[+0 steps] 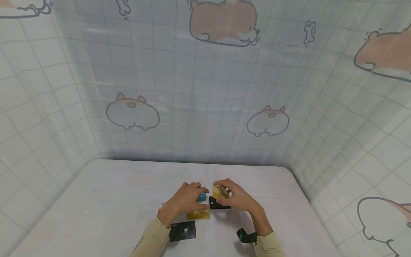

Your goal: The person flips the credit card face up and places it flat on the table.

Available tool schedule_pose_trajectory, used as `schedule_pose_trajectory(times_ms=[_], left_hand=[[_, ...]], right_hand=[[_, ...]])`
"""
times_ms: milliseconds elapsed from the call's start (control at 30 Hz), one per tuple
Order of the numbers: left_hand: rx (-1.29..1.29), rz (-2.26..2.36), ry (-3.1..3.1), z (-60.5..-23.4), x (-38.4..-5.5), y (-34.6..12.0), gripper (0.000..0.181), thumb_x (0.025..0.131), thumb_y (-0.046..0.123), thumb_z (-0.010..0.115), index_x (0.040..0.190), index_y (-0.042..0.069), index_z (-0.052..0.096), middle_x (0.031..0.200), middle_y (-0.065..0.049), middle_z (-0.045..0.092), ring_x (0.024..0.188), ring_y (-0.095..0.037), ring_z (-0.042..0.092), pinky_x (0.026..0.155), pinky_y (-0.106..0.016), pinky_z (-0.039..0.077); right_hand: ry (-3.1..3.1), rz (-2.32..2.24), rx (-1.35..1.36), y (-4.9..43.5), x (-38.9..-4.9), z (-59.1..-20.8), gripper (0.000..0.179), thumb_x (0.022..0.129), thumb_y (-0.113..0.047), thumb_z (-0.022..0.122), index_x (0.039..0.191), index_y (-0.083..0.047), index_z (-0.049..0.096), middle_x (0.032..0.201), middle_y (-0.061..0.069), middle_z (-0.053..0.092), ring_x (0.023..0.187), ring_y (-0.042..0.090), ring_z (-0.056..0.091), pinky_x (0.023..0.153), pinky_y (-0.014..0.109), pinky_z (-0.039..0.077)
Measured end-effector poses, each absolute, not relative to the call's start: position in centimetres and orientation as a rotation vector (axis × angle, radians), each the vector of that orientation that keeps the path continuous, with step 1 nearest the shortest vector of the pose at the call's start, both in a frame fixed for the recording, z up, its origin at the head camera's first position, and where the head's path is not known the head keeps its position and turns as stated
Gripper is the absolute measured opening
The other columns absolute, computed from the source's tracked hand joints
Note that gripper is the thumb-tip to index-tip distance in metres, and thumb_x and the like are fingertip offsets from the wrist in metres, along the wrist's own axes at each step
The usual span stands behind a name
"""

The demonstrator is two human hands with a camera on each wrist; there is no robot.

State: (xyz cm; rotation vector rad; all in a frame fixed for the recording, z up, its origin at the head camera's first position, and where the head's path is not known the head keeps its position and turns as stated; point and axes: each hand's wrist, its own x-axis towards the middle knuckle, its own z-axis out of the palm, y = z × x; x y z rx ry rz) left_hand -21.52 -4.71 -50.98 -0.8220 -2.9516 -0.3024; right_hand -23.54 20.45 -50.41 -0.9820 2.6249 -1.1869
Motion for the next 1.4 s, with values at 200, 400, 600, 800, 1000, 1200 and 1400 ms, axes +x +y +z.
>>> schedule_pose_trajectory(times_ms=[200, 400, 600, 800, 1000, 1200, 1400], left_hand=[[-0.807, -0.300, -2.953, -51.07, -21.87, -4.54, 0.061, 0.084, 0.067, 0.068, 0.131, 0.029, 0.064, 0.108, 0.006, 0.061, 0.096, -0.012, 0.056, 0.092, -0.048, 0.045], [-0.797, -0.296, -2.959, -51.11, -22.26, -4.34, 0.065, 0.084, 0.068, 0.067, 0.136, 0.030, 0.060, 0.112, 0.005, 0.061, 0.099, -0.013, 0.056, 0.093, -0.048, 0.044], [-0.816, -0.341, -2.956, -50.96, -22.24, -4.37, 0.067, 0.084, 0.067, 0.067, 0.139, 0.030, 0.057, 0.111, 0.006, 0.060, 0.099, -0.012, 0.055, 0.093, -0.049, 0.043], [-0.830, -0.374, -2.972, -50.89, -22.26, -4.24, 0.072, 0.084, 0.071, 0.064, 0.141, 0.027, 0.055, 0.127, 0.002, 0.062, 0.114, -0.017, 0.057, 0.099, -0.052, 0.041], [-0.830, -0.360, -2.937, -50.74, -22.03, -3.85, 0.077, 0.083, 0.074, 0.062, 0.141, 0.023, 0.055, 0.132, 0.001, 0.061, 0.120, -0.018, 0.057, 0.101, -0.052, 0.041], [-0.809, -0.410, -2.912, -50.39, -21.86, -3.75, 0.070, 0.085, 0.071, 0.063, 0.137, 0.026, 0.057, 0.112, 0.006, 0.064, 0.102, -0.012, 0.058, 0.098, -0.052, 0.041], [-0.821, -0.461, -2.885, -50.36, -21.87, -3.75, 0.065, 0.085, 0.071, 0.062, 0.134, 0.029, 0.058, 0.099, 0.008, 0.062, 0.090, -0.006, 0.053, 0.096, -0.049, 0.041]], right_hand=[[2.610, -1.171, -0.971, 20.60, -23.90, -50.19, 0.054, 0.087, -0.034, 0.076, 0.138, -0.028, 0.059, 0.118, -0.008, 0.055, 0.110, 0.016, 0.052, 0.092, 0.043, 0.048], [2.622, -1.125, -0.989, 20.71, -24.36, -49.93, 0.053, 0.087, -0.031, 0.077, 0.137, -0.026, 0.060, 0.120, -0.005, 0.054, 0.112, 0.017, 0.053, 0.091, 0.044, 0.047], [2.635, -1.085, -0.989, 20.53, -24.38, -49.91, 0.052, 0.086, -0.030, 0.079, 0.135, -0.026, 0.062, 0.119, -0.005, 0.054, 0.112, 0.017, 0.054, 0.095, 0.046, 0.046], [2.632, -1.050, -1.001, 20.52, -24.48, -50.13, 0.052, 0.085, -0.034, 0.080, 0.134, -0.032, 0.061, 0.119, -0.006, 0.054, 0.109, 0.015, 0.053, 0.094, 0.045, 0.046], [2.618, -1.048, -0.995, 20.46, -24.31, -49.98, 0.054, 0.084, -0.035, 0.080, 0.134, -0.031, 0.061, 0.118, -0.007, 0.054, 0.108, 0.014, 0.054, 0.094, 0.044, 0.046], [2.642, -1.008, -0.975, 20.50, -24.29, -49.87, 0.054, 0.083, -0.035, 0.081, 0.133, -0.030, 0.062, 0.115, -0.007, 0.054, 0.105, 0.014, 0.054, 0.090, 0.043, 0.047], [2.662, -0.963, -0.952, 20.54, -24.18, -49.90, 0.055, 0.080, -0.038, 0.082, 0.131, -0.026, 0.064, 0.114, -0.006, 0.055, 0.103, 0.014, 0.054, 0.089, 0.043, 0.048]])
